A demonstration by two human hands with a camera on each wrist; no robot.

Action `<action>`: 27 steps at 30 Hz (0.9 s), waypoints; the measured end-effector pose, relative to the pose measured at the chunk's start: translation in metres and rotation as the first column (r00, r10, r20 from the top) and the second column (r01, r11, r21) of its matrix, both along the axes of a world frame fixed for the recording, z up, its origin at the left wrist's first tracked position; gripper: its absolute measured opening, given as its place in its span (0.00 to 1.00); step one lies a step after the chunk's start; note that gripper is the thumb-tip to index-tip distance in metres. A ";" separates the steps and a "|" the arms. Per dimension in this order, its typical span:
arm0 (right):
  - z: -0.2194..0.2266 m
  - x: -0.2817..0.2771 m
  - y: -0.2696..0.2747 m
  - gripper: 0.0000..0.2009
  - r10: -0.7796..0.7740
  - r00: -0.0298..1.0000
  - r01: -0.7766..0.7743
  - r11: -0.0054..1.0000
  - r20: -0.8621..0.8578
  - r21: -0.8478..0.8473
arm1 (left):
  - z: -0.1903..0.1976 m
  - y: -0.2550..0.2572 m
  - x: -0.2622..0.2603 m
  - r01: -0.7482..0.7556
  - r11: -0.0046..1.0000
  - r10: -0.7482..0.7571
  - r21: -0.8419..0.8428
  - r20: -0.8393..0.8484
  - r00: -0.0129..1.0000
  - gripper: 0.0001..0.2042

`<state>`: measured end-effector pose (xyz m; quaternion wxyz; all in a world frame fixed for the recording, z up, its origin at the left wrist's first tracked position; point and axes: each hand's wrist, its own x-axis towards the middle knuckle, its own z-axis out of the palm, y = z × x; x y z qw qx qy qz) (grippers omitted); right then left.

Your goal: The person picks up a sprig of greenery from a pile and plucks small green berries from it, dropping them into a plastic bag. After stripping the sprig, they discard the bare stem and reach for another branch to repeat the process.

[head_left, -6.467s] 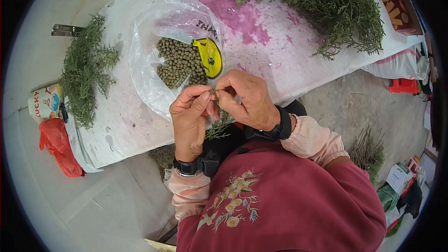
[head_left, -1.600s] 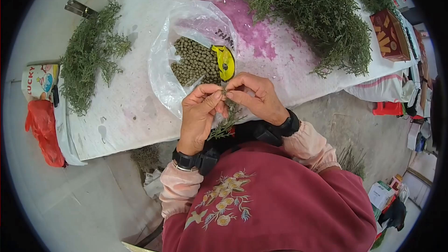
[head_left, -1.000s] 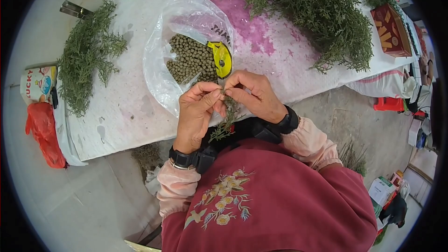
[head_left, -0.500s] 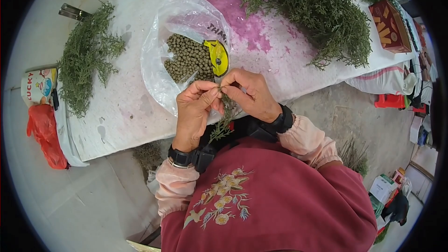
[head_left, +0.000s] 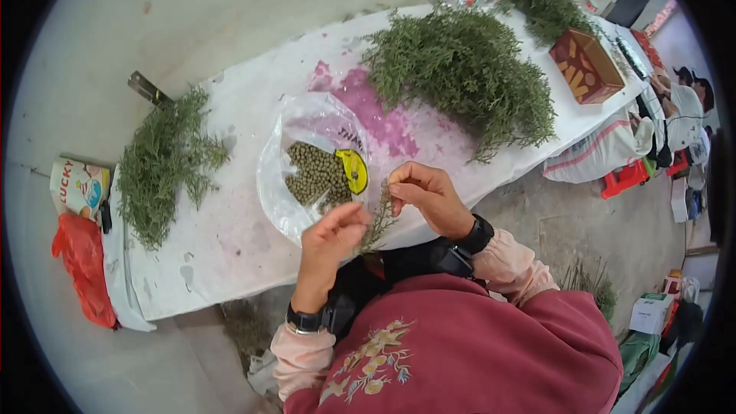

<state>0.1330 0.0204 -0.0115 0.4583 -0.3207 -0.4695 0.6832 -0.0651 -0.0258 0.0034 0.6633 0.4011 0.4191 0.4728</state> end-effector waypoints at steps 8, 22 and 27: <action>0.046 -0.013 0.006 0.05 0.180 0.974 -0.196 0.974 0.138 0.117 | -0.001 -0.018 -0.005 0.184 0.982 -0.173 0.046 -0.182 0.968 0.16; 0.044 -0.023 0.218 0.11 -0.778 0.035 -0.771 0.378 0.628 0.512 | 0.070 0.008 -0.169 -0.475 0.878 0.472 0.058 -0.273 0.838 0.13; 0.032 -0.010 0.239 0.03 -0.729 -0.084 -0.858 0.400 0.679 0.323 | 0.094 0.049 -0.230 -0.534 0.842 0.523 0.078 -0.362 0.771 0.11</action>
